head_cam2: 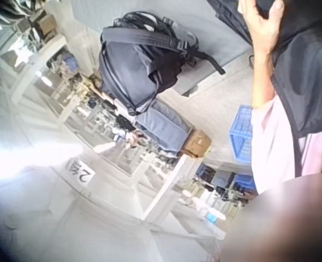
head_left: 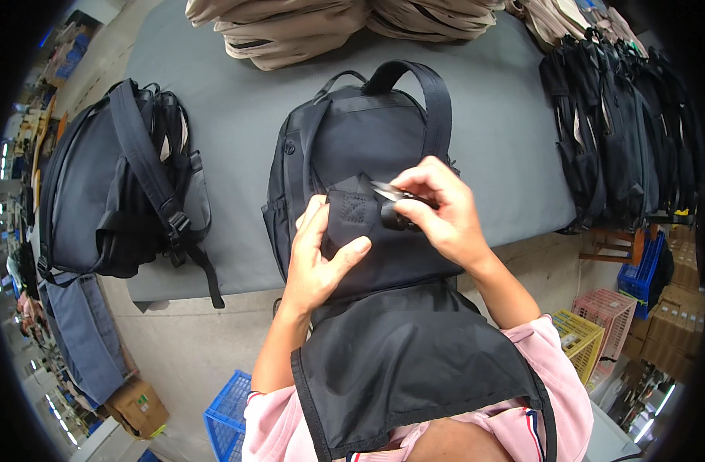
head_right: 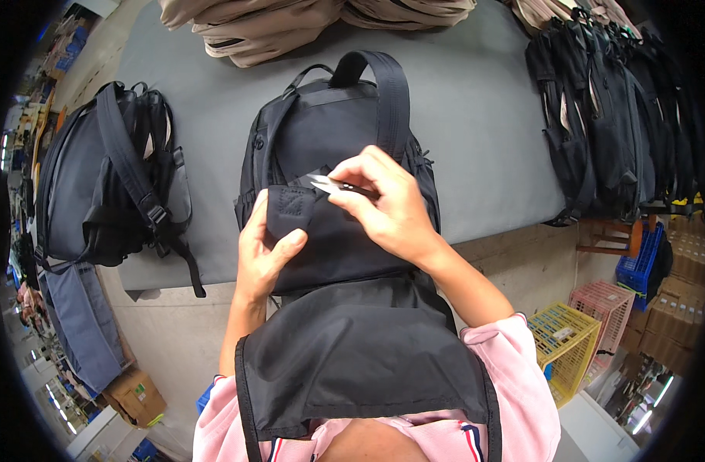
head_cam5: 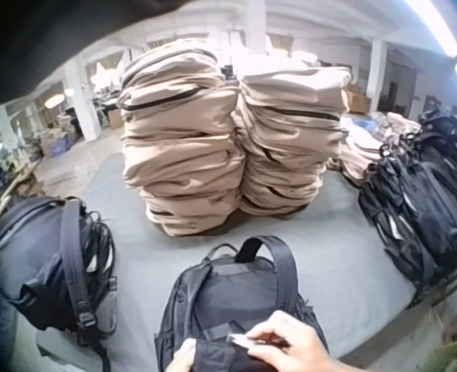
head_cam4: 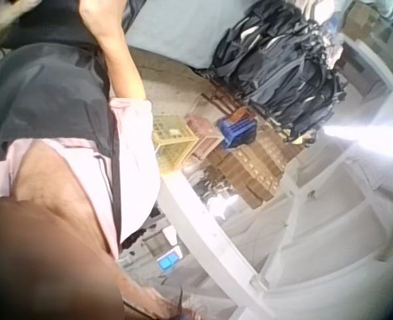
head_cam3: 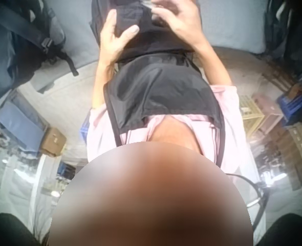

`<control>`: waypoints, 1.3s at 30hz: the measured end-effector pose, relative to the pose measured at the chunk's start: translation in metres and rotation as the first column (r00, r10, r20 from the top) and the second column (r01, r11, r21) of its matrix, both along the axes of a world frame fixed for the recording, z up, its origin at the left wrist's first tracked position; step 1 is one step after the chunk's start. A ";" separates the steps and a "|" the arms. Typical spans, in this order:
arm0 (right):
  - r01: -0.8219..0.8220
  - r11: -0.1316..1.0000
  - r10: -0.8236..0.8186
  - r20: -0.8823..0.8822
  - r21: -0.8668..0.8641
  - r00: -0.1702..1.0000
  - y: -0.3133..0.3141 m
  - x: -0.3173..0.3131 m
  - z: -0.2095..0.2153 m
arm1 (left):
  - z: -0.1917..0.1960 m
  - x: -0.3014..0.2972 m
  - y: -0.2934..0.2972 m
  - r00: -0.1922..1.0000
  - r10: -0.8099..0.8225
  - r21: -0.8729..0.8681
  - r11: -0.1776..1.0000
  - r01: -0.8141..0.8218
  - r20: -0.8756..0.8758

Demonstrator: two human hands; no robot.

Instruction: Trim excess thread from backpack components using small scissors.

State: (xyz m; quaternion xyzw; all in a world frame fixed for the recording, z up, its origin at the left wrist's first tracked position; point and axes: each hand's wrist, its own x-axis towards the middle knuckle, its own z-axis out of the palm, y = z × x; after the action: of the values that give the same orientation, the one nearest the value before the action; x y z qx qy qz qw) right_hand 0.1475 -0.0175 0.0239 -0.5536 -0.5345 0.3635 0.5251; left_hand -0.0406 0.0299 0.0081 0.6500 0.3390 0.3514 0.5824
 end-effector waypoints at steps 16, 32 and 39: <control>-0.005 0.991 -0.021 0.192 0.137 0.981 -0.003 -0.023 -0.002 | -0.008 0.003 0.002 0.995 -0.027 -0.106 0.994 0.037 0.094; 0.086 0.979 -0.137 -0.287 -0.185 0.948 -0.005 -0.022 0.002 | 0.006 0.005 -0.005 0.955 0.049 0.327 0.944 0.051 -0.293; -0.030 0.947 0.051 0.057 -0.319 0.997 -0.004 -0.018 -0.018 | 0.004 0.004 -0.030 0.839 0.230 0.646 0.743 0.175 -0.493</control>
State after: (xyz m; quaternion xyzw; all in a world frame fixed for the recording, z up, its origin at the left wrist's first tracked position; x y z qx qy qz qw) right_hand 0.1298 -0.0215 0.0059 -0.6313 -0.4968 0.4376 0.4039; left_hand -0.0363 -0.0005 0.0126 0.8809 0.3509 0.2588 0.1840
